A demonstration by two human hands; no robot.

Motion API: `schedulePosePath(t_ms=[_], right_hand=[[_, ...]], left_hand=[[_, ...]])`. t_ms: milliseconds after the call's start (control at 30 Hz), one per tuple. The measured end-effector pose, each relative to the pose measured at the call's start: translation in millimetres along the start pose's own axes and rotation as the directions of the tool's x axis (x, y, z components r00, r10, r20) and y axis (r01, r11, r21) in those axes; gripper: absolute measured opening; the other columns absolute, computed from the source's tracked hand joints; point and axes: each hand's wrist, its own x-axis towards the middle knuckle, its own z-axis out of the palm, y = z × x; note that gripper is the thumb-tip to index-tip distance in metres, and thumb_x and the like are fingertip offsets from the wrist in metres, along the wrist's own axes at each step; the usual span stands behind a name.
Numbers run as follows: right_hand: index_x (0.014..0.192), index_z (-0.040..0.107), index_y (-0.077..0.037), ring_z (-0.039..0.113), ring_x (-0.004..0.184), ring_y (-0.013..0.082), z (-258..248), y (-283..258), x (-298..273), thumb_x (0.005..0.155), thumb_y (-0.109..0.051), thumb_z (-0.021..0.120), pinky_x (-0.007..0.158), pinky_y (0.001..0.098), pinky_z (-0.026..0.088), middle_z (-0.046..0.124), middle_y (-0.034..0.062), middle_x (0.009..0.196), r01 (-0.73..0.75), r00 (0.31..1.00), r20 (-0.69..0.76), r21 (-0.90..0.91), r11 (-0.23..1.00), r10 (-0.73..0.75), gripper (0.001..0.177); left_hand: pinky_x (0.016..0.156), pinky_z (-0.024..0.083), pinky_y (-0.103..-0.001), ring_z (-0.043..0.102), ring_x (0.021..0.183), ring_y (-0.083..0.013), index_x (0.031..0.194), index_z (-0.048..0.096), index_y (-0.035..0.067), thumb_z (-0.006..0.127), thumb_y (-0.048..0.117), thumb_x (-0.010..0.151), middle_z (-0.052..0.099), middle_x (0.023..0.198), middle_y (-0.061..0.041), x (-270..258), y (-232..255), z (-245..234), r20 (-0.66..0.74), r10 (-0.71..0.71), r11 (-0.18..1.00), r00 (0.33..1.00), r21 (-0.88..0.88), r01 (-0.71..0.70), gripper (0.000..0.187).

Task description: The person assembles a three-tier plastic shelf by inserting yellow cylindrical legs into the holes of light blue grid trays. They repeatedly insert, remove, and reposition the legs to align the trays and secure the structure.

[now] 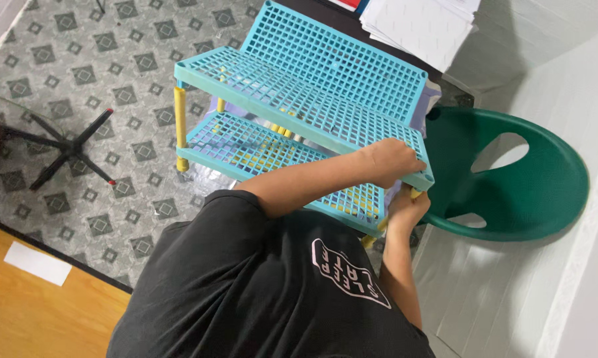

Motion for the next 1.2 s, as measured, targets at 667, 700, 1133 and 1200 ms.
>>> schedulePosePath(t_ms=[667,700,1133,1200], right_hand=[[0.103,0.061,-0.002,0.040,0.043,0.0067,-48,25,25,0.089,-0.001,0.066,0.041,0.0264,0.027,0.045,-0.0051,0.060,-0.554,0.674,0.694,0.245,0.796,0.255,0.015],[0.103,0.062,-0.004,0.039,0.039,0.0062,-45,20,21,0.084,0.000,0.063,0.037,0.0262,0.026,0.044,-0.0054,0.056,-0.522,0.725,0.638,0.266,0.811,0.258,0.019],[0.097,0.068,0.000,0.055,0.060,0.0103,-6,-9,-7,0.102,-0.008,0.063,0.054,0.0280,0.041,0.062,0.0016,0.071,0.015,0.998,0.069,-0.056,0.998,-0.011,0.011],[0.097,0.068,-0.001,0.045,0.047,0.0078,-13,-11,-1,0.099,-0.011,0.067,0.044,0.0268,0.032,0.052,-0.0019,0.061,-0.249,0.957,0.165,0.056,0.967,0.237,0.010]], left_hand=[[0.078,0.057,-0.047,0.070,0.105,-0.0323,0.138,0.059,0.013,0.075,0.011,0.072,0.068,0.129,-0.014,-12,-5,-13,-0.077,0.031,0.998,0.997,-0.055,-0.036,0.068],[0.077,0.057,-0.048,0.070,0.105,-0.0328,0.138,0.059,0.013,0.074,0.010,0.071,0.067,0.130,-0.014,-11,-5,-14,-0.035,0.015,0.999,0.999,-0.044,-0.017,0.069],[0.076,0.059,-0.043,0.069,0.112,-0.0358,0.142,0.059,0.013,0.070,0.003,0.065,0.064,0.137,-0.015,-12,-10,-14,-0.074,0.075,0.995,0.994,0.071,-0.070,0.078],[0.076,0.059,-0.043,0.069,0.112,-0.0349,0.142,0.058,0.013,0.071,0.002,0.066,0.063,0.138,-0.015,-13,-11,-12,-0.043,0.061,0.997,0.997,0.060,-0.058,0.078]])
